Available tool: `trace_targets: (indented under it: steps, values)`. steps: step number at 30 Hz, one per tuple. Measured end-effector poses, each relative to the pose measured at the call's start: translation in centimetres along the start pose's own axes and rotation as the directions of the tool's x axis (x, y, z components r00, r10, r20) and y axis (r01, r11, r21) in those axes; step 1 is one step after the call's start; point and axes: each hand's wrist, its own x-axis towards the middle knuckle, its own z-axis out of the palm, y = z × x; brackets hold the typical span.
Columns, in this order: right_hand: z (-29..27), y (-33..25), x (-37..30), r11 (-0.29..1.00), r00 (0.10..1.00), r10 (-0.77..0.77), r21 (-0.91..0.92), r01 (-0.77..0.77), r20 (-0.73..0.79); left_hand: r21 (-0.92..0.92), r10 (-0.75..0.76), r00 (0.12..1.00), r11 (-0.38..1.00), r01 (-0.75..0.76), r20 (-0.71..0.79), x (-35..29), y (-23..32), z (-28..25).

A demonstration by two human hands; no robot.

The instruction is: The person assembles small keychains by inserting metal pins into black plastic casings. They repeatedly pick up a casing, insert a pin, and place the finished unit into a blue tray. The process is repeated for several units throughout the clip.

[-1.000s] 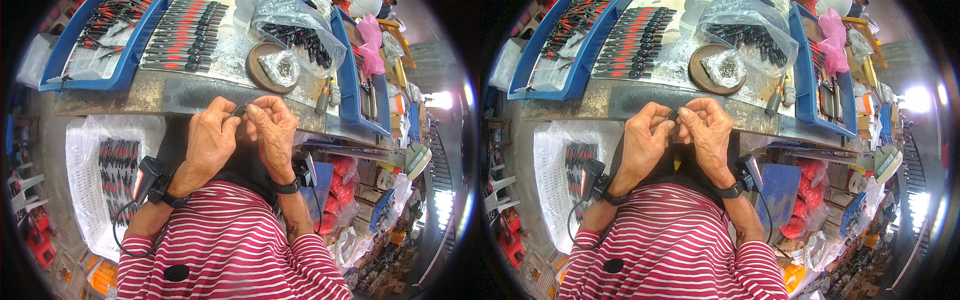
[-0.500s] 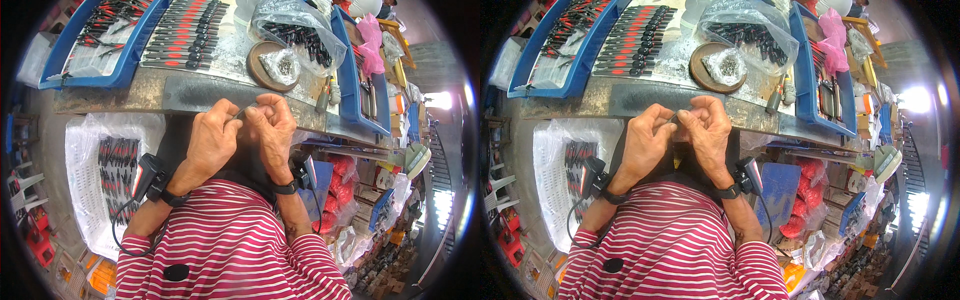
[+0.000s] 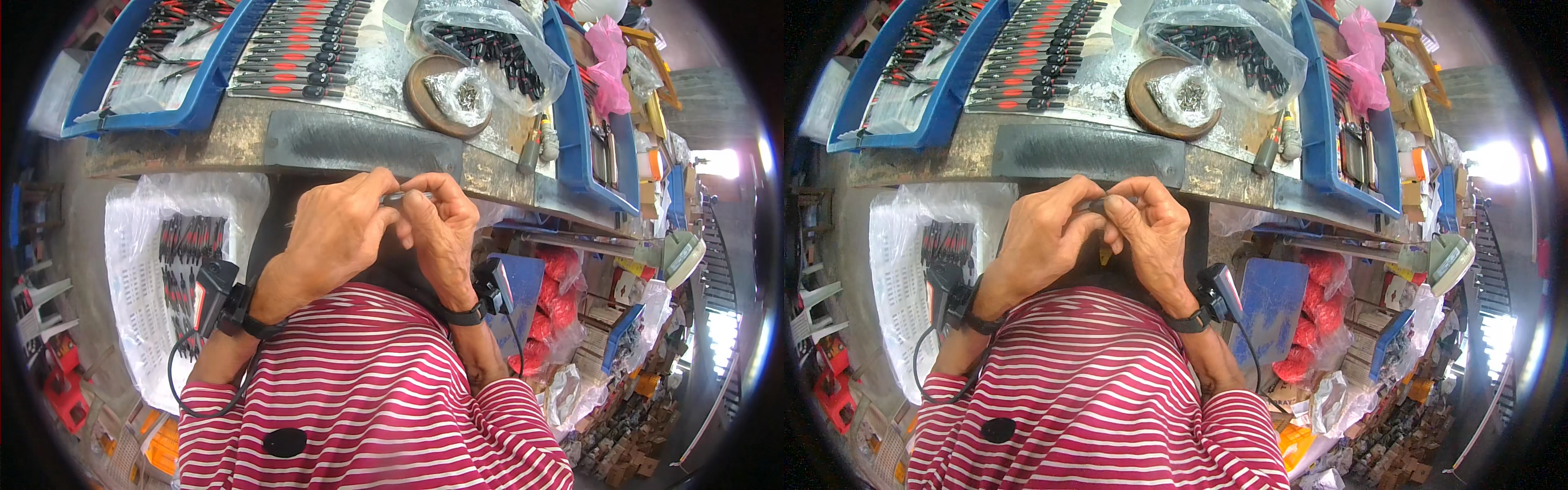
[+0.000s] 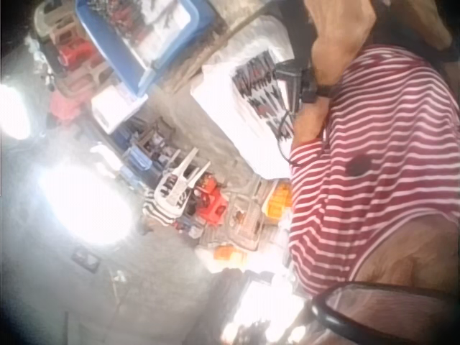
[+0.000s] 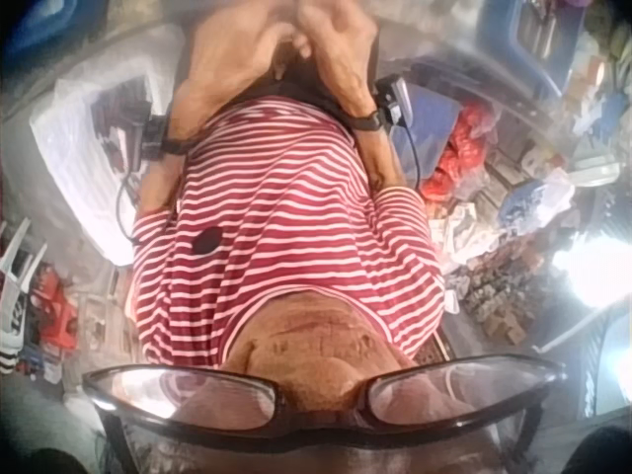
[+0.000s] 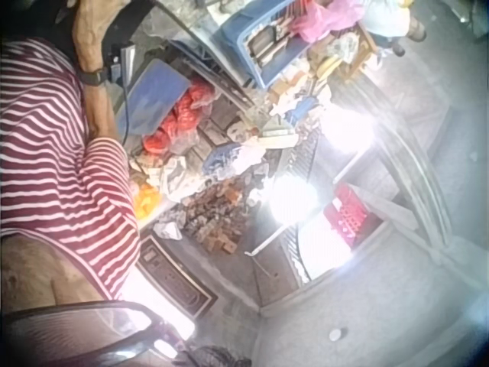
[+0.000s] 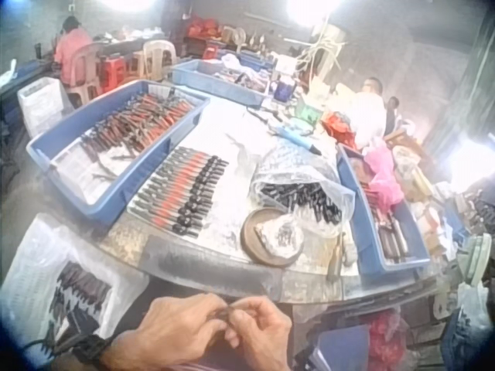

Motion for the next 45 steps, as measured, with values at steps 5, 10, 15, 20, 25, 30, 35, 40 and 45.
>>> trace_targets:
  steps: [5,10,15,20,25,30,35,40,45]
  values:
    - [-0.6,0.1,-1.0,0.999,0.994,0.011,-0.042,-0.007,0.107,0.061,0.157,0.985,0.985,-0.161,0.069,-0.8,-0.7,-1.1]
    - [-0.9,0.5,-1.5,0.997,0.981,-0.021,-0.066,0.034,0.190,0.112,0.277,0.954,0.951,-0.289,0.110,-1.4,-1.0,-1.6]
    - [-1.2,0.6,-1.5,0.997,0.965,-0.035,-0.051,0.050,0.261,0.105,0.330,0.936,0.934,-0.343,0.120,-1.8,-0.9,-1.9]
    - [-1.0,0.8,-1.9,0.998,0.961,-0.050,-0.018,0.058,0.271,0.087,0.401,0.914,0.910,-0.405,0.061,-1.9,-1.0,-1.7]
    - [-0.8,1.3,-2.2,0.998,0.963,-0.057,0.027,0.051,0.265,0.087,0.408,0.911,0.907,-0.412,0.069,-2.2,-1.2,-1.7]
    - [-0.7,1.6,-2.6,0.996,0.962,-0.082,0.005,0.084,0.262,0.089,0.398,0.916,0.911,-0.402,0.059,-2.7,-1.1,-1.5]
    - [-0.7,1.9,-2.9,0.990,0.962,-0.129,-0.030,0.140,0.241,0.087,0.372,0.926,0.922,-0.376,0.064,-3.1,-0.9,-1.2]
    - [-0.6,2.2,-3.0,0.977,0.948,-0.175,-0.073,0.200,0.266,0.167,0.367,0.924,0.910,-0.380,0.107,-3.6,-0.9,-1.2]
    - [-0.3,1.8,-3.1,0.984,0.973,-0.116,-0.109,0.139,0.198,0.123,0.366,0.930,0.922,-0.367,0.033,-3.4,-1.2,-0.8]
